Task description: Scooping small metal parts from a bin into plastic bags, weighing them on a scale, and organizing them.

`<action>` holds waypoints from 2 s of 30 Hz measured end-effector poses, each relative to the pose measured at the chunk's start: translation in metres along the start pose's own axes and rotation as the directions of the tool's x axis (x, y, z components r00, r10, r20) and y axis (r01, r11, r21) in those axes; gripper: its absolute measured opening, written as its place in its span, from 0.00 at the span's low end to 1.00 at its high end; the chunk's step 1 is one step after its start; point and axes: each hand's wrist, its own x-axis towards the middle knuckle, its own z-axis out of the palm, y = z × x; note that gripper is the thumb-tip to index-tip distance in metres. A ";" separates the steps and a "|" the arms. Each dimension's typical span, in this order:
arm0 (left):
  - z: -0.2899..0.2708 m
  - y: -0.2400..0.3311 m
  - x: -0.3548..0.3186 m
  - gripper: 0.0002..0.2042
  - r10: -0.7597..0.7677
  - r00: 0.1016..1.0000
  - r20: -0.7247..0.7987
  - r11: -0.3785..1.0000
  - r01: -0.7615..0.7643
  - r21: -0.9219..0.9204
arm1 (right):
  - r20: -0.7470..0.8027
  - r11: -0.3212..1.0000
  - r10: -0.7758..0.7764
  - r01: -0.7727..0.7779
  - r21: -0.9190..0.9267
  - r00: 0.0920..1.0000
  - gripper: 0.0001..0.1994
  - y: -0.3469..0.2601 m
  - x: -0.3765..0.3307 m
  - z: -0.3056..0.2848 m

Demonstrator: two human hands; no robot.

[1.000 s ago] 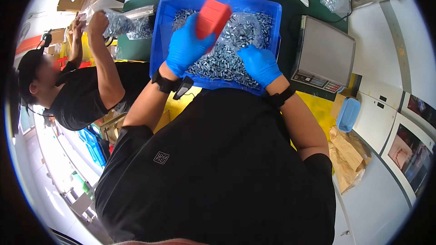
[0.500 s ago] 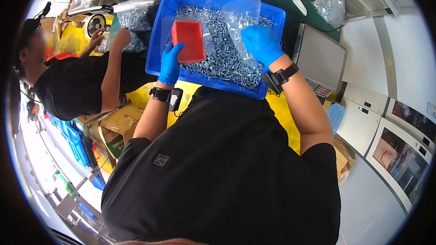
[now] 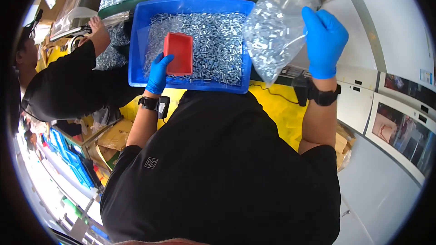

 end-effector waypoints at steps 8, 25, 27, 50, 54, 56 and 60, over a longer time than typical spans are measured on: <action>0.014 0.004 0.003 0.20 0.020 0.999 0.045 0.999 -0.022 0.044 | 0.044 0.801 -0.306 0.282 -0.528 0.951 0.20 0.093 0.059 -0.074; 0.058 -0.008 0.014 0.18 -0.016 0.996 0.088 0.986 0.001 0.169 | 0.299 0.701 -0.254 0.389 -0.598 0.920 0.14 0.194 -0.060 -0.092; 0.061 -0.007 0.013 0.19 -0.014 0.997 0.078 0.987 0.001 0.162 | 0.283 0.741 -0.069 0.239 -0.627 0.957 0.08 0.183 -0.054 -0.104; 0.039 -0.011 -0.017 0.20 -0.034 0.999 0.027 0.999 0.034 0.014 | 0.526 0.788 0.117 0.244 -0.566 0.843 0.13 0.167 0.008 -0.132; 0.036 -0.009 -0.005 0.21 0.000 0.998 -0.063 0.998 0.004 0.069 | 0.451 0.815 0.187 0.118 -0.567 0.873 0.13 0.165 0.011 -0.126; 0.024 -0.006 0.016 0.23 0.130 0.989 -0.073 0.981 -0.117 0.153 | 0.437 0.829 0.121 0.152 -0.539 0.891 0.12 0.167 0.010 -0.127; 0.025 -0.004 0.046 0.20 0.555 0.832 -0.010 0.267 -0.166 0.949 | 0.301 0.846 0.130 0.052 -0.530 0.945 0.13 0.167 -0.012 -0.124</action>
